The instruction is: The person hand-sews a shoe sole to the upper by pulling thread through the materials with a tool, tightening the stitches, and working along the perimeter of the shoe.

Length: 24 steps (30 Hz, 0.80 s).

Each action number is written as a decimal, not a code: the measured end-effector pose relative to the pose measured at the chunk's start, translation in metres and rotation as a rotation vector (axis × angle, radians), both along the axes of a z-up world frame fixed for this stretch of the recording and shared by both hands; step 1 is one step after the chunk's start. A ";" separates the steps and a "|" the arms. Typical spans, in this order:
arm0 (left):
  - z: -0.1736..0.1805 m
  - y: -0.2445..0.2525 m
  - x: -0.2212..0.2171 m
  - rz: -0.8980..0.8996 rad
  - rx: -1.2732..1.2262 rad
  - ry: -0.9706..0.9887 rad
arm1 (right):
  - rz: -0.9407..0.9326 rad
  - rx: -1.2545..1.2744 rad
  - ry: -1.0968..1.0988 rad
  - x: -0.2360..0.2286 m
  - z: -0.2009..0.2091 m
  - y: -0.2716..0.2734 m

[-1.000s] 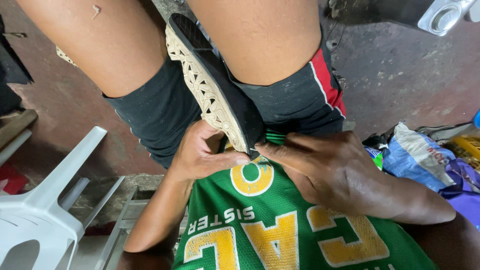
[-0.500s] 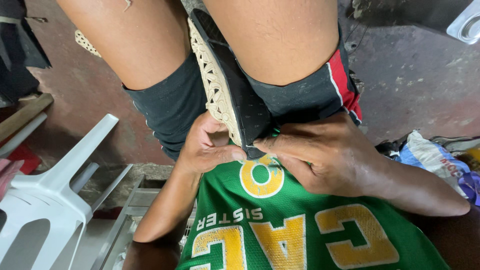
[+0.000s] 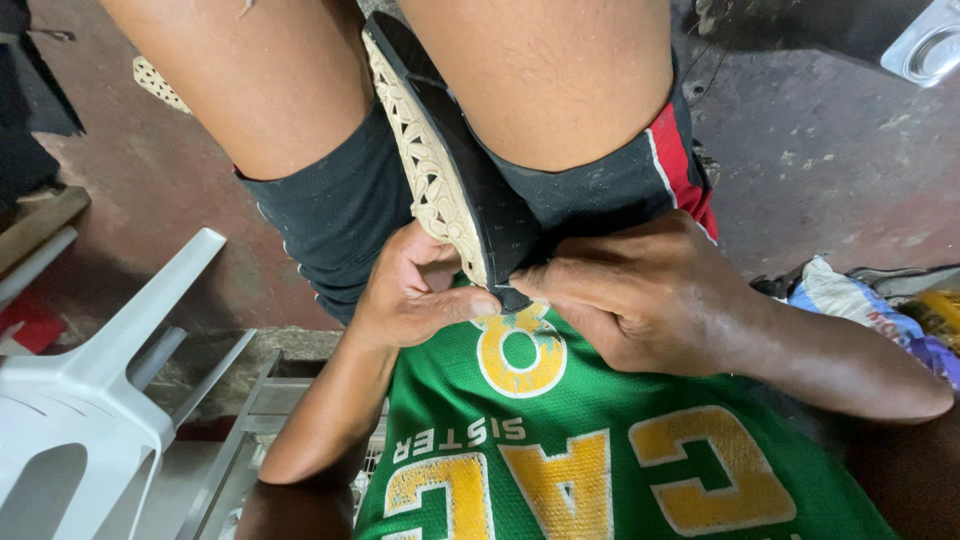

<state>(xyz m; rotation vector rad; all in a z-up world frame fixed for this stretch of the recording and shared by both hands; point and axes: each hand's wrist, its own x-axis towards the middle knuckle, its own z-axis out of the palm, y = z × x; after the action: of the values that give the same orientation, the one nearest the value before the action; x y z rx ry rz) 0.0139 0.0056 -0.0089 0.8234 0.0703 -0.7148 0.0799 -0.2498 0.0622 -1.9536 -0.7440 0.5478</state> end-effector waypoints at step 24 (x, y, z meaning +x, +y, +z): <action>0.032 -0.028 0.036 -0.039 0.606 -0.400 | 0.116 -0.316 -0.031 0.022 0.034 -0.016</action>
<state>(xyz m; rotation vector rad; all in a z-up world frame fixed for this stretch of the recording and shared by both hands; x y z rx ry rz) 0.0498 -0.0220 0.0228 1.5392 -0.0956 -0.5555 0.1018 -0.2658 0.0958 -2.2228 -0.8341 0.7436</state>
